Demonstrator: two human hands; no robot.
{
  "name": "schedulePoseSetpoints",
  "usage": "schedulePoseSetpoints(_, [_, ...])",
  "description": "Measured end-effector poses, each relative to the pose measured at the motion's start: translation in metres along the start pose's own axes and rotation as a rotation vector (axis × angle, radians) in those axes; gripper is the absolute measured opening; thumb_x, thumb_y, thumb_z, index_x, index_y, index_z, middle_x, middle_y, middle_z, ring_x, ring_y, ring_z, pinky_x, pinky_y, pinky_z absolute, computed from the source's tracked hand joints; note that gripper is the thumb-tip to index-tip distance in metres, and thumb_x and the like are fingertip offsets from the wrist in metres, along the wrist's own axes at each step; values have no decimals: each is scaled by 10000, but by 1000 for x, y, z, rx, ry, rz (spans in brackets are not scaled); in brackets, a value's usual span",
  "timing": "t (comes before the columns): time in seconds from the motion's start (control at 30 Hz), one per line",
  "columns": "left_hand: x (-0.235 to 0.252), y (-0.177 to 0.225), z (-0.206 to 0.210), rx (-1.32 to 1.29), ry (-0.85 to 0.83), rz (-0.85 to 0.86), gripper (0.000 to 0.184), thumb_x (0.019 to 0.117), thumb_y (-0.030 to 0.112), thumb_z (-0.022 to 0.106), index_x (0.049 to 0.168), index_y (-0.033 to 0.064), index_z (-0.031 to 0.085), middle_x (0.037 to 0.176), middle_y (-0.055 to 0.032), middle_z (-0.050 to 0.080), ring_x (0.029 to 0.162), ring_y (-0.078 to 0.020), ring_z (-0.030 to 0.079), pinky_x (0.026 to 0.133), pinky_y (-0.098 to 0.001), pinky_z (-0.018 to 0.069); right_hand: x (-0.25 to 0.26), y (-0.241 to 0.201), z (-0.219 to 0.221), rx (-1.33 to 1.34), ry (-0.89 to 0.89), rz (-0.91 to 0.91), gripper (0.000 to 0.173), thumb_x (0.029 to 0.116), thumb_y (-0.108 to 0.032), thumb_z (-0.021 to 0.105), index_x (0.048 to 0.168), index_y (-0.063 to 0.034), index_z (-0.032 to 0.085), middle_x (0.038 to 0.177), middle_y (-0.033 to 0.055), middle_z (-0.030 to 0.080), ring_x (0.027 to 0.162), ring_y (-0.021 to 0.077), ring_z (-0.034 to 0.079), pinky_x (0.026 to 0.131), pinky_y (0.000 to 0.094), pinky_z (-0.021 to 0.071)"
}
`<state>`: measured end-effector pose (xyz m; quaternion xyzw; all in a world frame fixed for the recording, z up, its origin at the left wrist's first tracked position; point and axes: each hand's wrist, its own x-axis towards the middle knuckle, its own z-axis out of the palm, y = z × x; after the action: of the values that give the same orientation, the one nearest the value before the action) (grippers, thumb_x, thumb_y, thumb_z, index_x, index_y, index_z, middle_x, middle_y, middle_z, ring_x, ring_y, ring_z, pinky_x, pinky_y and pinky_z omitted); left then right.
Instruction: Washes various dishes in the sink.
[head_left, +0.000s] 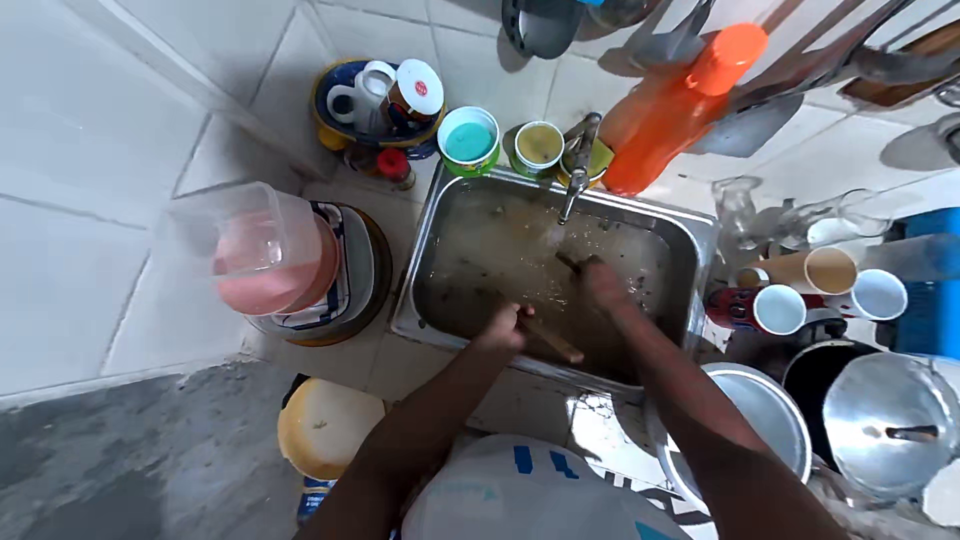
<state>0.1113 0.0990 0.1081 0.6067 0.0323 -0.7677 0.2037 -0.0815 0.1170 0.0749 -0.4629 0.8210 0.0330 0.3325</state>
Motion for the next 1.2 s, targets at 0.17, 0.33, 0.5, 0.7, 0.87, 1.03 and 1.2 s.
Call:
schedulePoseSetpoints(0.17, [-45,-17,7,102,-132,-17,429,1065,52,370,1491,100,357,1190,-144,596,957,-227,658,749,-357,564,-90,9,-40,170,235,-217,291,1043,-280,609,1263,-121,715,1240,217,638,1012,398,681,872,615,557])
schedulePoseSetpoints(0.33, [-63,-72,42,187,-248,108,322,1121,236,375,1394,84,452,1100,-151,632,915,-246,649,786,-419,564,-150,60,-9,793,19,-514,352,991,-186,653,1320,-61,654,1161,77,729,1006,136,708,927,359,596])
schedulePoseSetpoints(0.5, [-93,-148,66,348,-434,141,467,1131,411,283,1511,155,373,1239,-136,604,1070,-233,627,901,-435,548,-218,113,-13,827,6,-435,657,902,-354,760,1434,-50,523,1295,84,667,1136,139,673,983,333,583])
schedulePoseSetpoints(0.7, [-110,-165,64,1024,-812,40,497,1104,342,445,1491,30,464,1389,-189,600,1264,-279,582,1043,-501,463,-305,194,-23,431,325,-310,410,912,-174,678,1308,-78,643,1028,108,722,809,170,692,738,396,605])
schedulePoseSetpoints(0.87, [-3,-63,39,1275,-455,729,351,1074,237,523,1350,41,615,1209,-163,690,1078,-244,685,973,-455,553,-387,244,-49,448,82,-240,390,908,-35,699,1285,43,640,1170,222,708,993,288,719,902,487,592])
schedulePoseSetpoints(1.03, [92,83,32,1775,232,1085,540,983,190,637,1495,90,496,1531,-203,469,1369,-419,488,1082,-600,445,-366,248,-31,163,-88,-60,426,948,-40,666,1372,-29,626,1303,257,664,1178,474,647,1014,664,485])
schedulePoseSetpoints(1.2, [147,135,44,2123,345,1046,589,1003,152,579,1564,114,405,1611,-160,394,1451,-416,395,1142,-629,346,-313,238,7,46,1,-27,510,927,18,659,1409,-147,641,1368,188,656,1226,463,631,1019,670,488])
